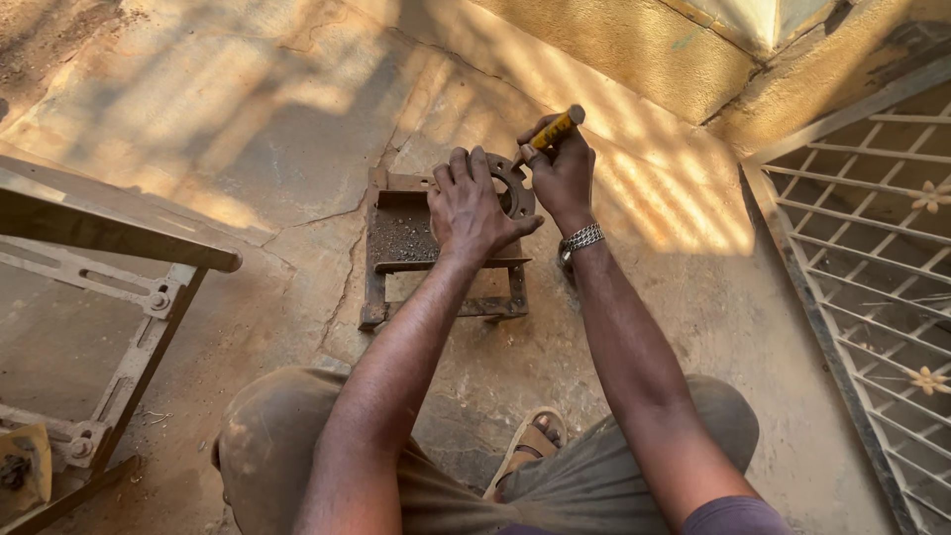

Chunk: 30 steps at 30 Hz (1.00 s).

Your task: The person sits on the ground and uses a yellow-handled scraper to remove rust and debris from a rusty cast-iron housing mounted on a small metal frame, working around the central opening and bolt holes, then continues scraping other surfaces of the assembly.

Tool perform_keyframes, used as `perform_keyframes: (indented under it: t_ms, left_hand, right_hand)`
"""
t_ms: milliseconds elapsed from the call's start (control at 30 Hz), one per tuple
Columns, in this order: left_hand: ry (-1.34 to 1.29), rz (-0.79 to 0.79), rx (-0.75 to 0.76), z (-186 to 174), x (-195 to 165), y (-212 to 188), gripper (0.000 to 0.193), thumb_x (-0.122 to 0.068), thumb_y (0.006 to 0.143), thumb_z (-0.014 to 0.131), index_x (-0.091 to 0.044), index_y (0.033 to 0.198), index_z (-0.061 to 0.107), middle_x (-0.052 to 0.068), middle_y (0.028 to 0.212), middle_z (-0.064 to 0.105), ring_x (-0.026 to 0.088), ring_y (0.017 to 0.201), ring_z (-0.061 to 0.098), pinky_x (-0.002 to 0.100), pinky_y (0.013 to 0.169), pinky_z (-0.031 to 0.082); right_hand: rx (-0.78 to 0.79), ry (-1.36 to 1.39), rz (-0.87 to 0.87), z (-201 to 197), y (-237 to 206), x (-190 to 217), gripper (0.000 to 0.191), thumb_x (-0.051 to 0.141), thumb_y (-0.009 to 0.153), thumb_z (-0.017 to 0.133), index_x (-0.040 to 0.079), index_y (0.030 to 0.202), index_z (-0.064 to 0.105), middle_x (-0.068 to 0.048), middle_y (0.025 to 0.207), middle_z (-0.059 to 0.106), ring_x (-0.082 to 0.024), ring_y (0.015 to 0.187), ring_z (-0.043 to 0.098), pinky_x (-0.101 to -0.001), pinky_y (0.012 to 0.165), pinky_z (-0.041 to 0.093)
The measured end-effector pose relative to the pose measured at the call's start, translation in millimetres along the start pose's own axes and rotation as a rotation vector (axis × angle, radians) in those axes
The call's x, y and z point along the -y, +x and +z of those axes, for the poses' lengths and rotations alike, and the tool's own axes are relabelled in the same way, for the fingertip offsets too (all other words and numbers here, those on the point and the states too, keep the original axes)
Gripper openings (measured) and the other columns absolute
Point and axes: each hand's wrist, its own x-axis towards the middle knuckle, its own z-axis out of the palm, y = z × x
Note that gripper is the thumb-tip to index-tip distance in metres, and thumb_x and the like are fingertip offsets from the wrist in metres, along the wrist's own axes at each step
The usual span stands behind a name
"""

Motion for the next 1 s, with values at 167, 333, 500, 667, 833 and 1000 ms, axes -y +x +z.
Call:
perform_keyframes:
  t_ms: [167, 333, 500, 667, 833, 1000]
  left_hand:
    - [0.042, -0.011, 0.053, -0.4, -0.6, 2.3, 0.133, -0.084, 0.06, 0.082, -0.002, 0.151, 0.031, 0.025, 0.146, 0.037, 0.042, 0.129, 0.037, 0.054, 0.093, 0.05]
    - [0.023, 0.009, 0.022, 2.8, -0.2, 1.3, 0.135, -0.086, 0.058, 0.082, -0.001, 0.15, 0.032, 0.025, 0.147, 0.035, 0.04, 0.128, 0.039, 0.055, 0.096, 0.049]
    - [0.022, -0.004, 0.015, -1.2, -0.4, 0.0, 0.136, -0.084, 0.055, 0.085, -0.001, 0.149, 0.033, 0.024, 0.146, 0.037, 0.039, 0.128, 0.04, 0.055, 0.099, 0.047]
    - [0.023, -0.008, 0.043, -6.1, -1.6, -3.5, 0.134, -0.081, 0.057, 0.085, 0.0, 0.151, 0.033, 0.023, 0.144, 0.039, 0.041, 0.13, 0.039, 0.055, 0.097, 0.048]
    - [0.015, 0.002, -0.011, -2.8, -1.2, 0.6, 0.131, -0.081, 0.058, 0.085, -0.001, 0.149, 0.034, 0.023, 0.145, 0.038, 0.04, 0.128, 0.04, 0.055, 0.097, 0.048]
    - [0.033, 0.018, -0.015, 3.7, 1.0, 0.7, 0.135, -0.084, 0.055, 0.084, -0.001, 0.149, 0.033, 0.023, 0.146, 0.036, 0.039, 0.128, 0.039, 0.056, 0.097, 0.046]
  right_hand:
    - [-0.007, 0.048, -0.13, 5.0, 2.0, -5.0, 0.028, -0.009, 0.097, 0.068, 0.003, 0.121, 0.056, -0.011, 0.111, 0.074, -0.02, 0.108, 0.075, -0.0365, 0.096, 0.065]
    - [-0.067, 0.098, -0.14, 6.5, -0.1, -8.5, 0.027, -0.009, 0.096, 0.067, 0.003, 0.117, 0.055, -0.01, 0.109, 0.074, -0.019, 0.107, 0.076, -0.0366, 0.094, 0.067]
    - [-0.02, 0.055, -0.032, 4.5, 1.6, -7.7, 0.027, -0.011, 0.095, 0.068, 0.003, 0.115, 0.057, -0.011, 0.105, 0.074, -0.019, 0.102, 0.075, -0.0356, 0.088, 0.067]
    - [-0.057, 0.038, -0.1, 3.0, 0.0, -7.6, 0.029, -0.011, 0.095, 0.069, 0.003, 0.116, 0.056, -0.01, 0.107, 0.075, -0.02, 0.104, 0.075, -0.0351, 0.092, 0.065]
    - [-0.03, 0.167, -0.152, 2.9, 3.4, -7.8, 0.029, -0.01, 0.096, 0.069, 0.005, 0.118, 0.055, -0.008, 0.11, 0.072, -0.018, 0.108, 0.074, -0.0354, 0.096, 0.066]
    - [-0.032, 0.006, -0.121, 4.7, 6.6, -6.8, 0.031, -0.011, 0.093, 0.07, 0.004, 0.115, 0.056, -0.008, 0.106, 0.075, -0.017, 0.104, 0.076, -0.0348, 0.093, 0.066]
